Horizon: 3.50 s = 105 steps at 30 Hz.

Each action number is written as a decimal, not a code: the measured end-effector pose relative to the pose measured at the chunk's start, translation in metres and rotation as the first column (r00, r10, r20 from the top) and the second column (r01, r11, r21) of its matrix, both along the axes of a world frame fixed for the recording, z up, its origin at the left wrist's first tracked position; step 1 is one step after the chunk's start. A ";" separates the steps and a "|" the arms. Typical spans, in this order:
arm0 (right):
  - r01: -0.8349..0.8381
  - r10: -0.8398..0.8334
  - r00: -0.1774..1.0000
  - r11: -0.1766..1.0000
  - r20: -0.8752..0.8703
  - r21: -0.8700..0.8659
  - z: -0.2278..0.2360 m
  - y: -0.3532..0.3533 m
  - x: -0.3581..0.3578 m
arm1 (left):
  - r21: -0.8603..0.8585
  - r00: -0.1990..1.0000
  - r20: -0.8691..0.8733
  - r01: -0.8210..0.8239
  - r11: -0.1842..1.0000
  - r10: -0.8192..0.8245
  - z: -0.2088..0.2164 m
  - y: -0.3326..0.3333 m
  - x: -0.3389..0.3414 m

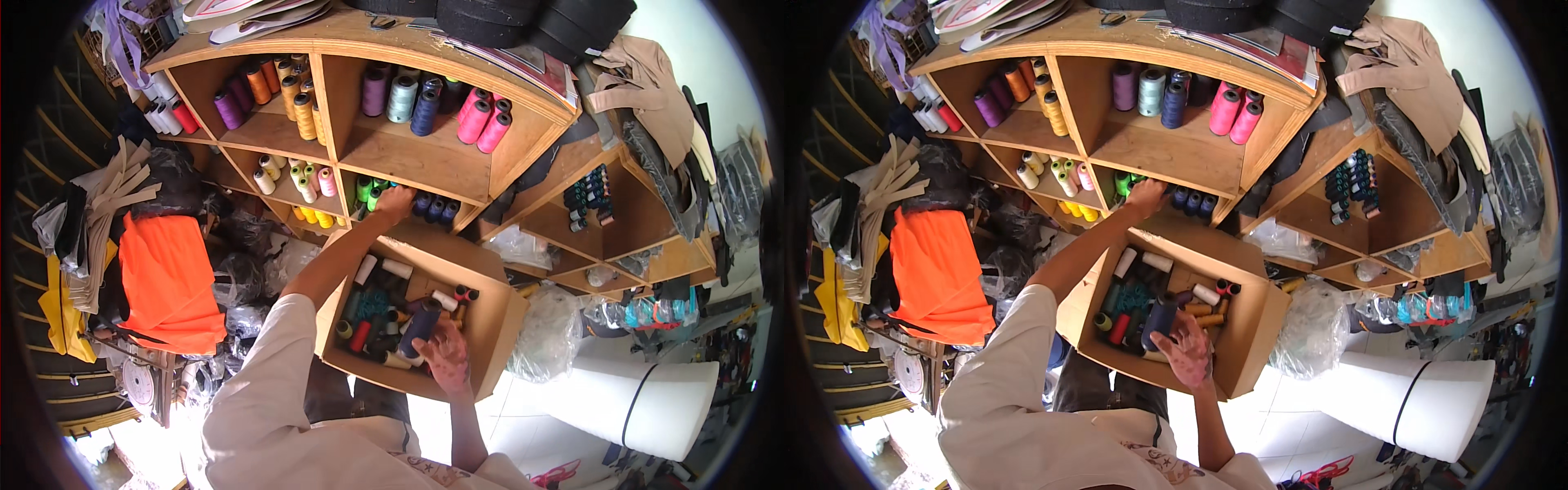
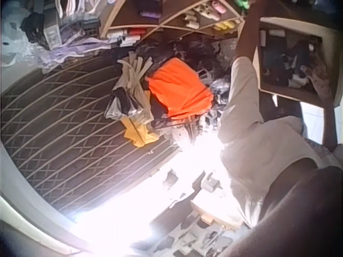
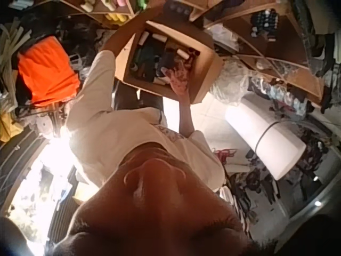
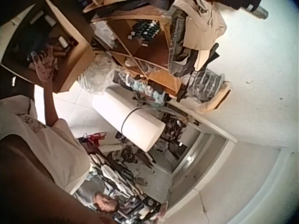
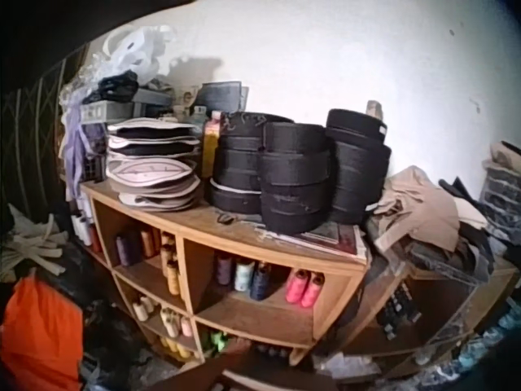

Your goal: The person picks up various colored thread spools from a cardboard box and places them onto a wooden shelf. They handle blue, green, teal, yellow, dark blue, and red spools, arranging them in rows on the shelf.

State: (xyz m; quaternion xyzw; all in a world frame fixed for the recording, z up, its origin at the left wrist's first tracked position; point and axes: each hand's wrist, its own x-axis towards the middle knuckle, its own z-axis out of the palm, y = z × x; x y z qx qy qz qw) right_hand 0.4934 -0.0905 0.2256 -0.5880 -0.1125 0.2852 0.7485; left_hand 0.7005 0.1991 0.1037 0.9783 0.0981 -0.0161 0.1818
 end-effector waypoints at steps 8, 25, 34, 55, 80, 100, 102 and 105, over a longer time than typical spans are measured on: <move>0.000 0.003 0.989 1.000 -0.148 0.022 -0.023 -0.012 -0.018 | -0.588 0.933 0.235 -0.087 0.804 0.273 -0.035 -0.015 0.061; 0.050 -0.058 0.968 0.998 -0.244 -0.040 -0.035 -0.018 -0.007 | -0.360 0.961 0.227 -0.066 0.931 0.155 -0.061 0.012 0.077; 0.068 -0.075 0.960 0.997 -0.270 -0.036 -0.037 -0.017 -0.010 | -0.308 0.965 0.205 -0.096 0.946 0.165 -0.068 0.014 0.084; 0.090 -0.097 0.962 0.995 -0.254 -0.038 -0.050 -0.020 -0.009 | -0.358 0.972 0.185 -0.070 0.931 0.144 -0.076 0.014 0.093; 0.351 -0.345 0.936 0.925 0.068 -0.144 -0.101 -0.018 0.024 | -0.981 0.699 -0.163 -0.188 -0.041 0.696 -0.011 -0.020 -0.034; 0.289 -0.307 0.951 0.925 -0.039 -0.247 -0.118 -0.055 -0.019 | -0.147 0.940 0.273 -0.169 0.975 0.204 -0.101 -0.002 0.095; 0.231 -0.230 0.972 0.885 0.052 -0.403 -0.117 -0.061 -0.015 | -0.150 0.952 0.243 -0.153 0.977 0.187 -0.098 0.000 0.092; 0.253 -0.240 0.967 0.869 0.084 -0.425 -0.133 -0.076 -0.017 | -0.155 0.961 0.227 -0.124 0.980 0.157 -0.087 -0.005 0.096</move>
